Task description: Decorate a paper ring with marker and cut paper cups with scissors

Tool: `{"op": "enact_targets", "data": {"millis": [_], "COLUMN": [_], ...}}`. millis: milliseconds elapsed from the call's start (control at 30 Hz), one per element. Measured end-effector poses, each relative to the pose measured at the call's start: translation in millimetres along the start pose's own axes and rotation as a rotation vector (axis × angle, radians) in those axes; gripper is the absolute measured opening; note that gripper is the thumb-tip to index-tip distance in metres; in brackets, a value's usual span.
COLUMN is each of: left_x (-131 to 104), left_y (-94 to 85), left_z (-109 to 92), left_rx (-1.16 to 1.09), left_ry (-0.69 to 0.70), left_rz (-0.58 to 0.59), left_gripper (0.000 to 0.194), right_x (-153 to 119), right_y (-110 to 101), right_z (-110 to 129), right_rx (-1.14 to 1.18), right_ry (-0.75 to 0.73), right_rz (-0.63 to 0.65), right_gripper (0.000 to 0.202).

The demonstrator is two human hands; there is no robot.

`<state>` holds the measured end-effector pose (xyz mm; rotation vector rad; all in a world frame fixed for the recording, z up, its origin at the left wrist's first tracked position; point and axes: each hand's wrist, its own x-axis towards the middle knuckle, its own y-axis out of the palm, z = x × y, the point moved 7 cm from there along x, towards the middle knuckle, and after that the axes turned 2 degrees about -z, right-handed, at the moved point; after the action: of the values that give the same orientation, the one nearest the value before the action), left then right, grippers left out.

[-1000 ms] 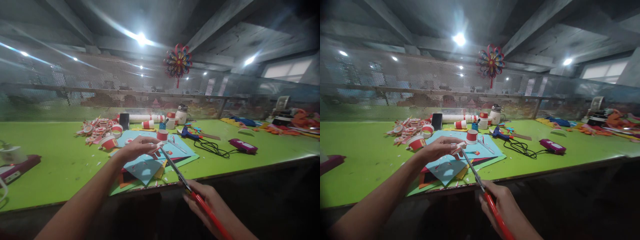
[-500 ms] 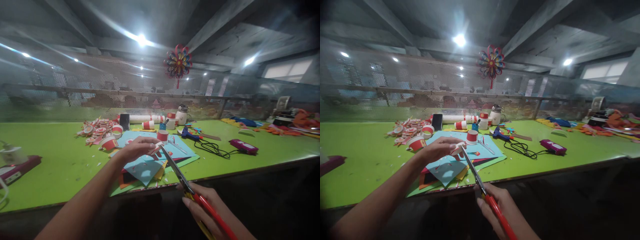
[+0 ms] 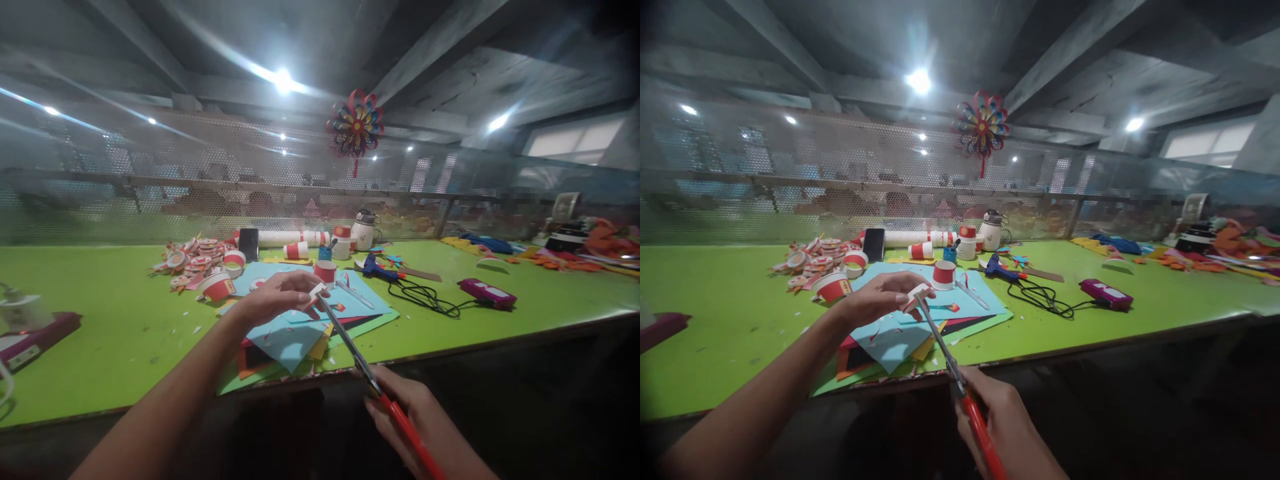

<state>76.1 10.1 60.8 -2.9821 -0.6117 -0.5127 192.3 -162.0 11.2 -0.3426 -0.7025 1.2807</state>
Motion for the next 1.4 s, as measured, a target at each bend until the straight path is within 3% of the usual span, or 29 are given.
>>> {"op": "enact_targets", "data": {"millis": [100,333,433,667,900,1033,1400], "left_x": [0.0,-1.3,-1.7,3.1,7.0,6.9,5.7], "left_y": [2.4,-0.7,-2.4,-1.6,-5.5,-8.8,-10.3], "left_z": [-5.2,-0.4,1.3,-2.4,1.6,5.9,1.9], "left_rx": [0.010,0.060,0.093,0.236,0.431,0.501,0.682], "left_ry": [0.045,0.012,0.012,0.097,0.186,0.174,0.176], "left_rz": [-0.009,-0.006,-0.008,-0.137,-0.264,-0.311,-0.406], "left_gripper": [0.037,0.051,0.055,0.039,0.040,0.041,0.037], "right_x": [-0.4,-1.9,-1.9,0.6,5.2,11.9,10.6], "right_y": [0.1,-3.6,-5.7,-15.2,-4.5,-3.2,-7.3], "right_z": [1.9,-6.9,-7.5,-18.7,-19.8,-19.3,-15.7], "right_rx": [-0.051,-0.251,-0.271,-0.343,-0.360,-0.446,-0.571], "right_ry": [-0.047,-0.099,-0.128,-0.101,-0.025,0.041,0.047], "right_rz": [0.001,-0.074,-0.089,-0.126,-0.072,-0.090,-0.140], "right_gripper": [0.017,0.052,0.050,0.046,0.046,0.047,0.049]}}
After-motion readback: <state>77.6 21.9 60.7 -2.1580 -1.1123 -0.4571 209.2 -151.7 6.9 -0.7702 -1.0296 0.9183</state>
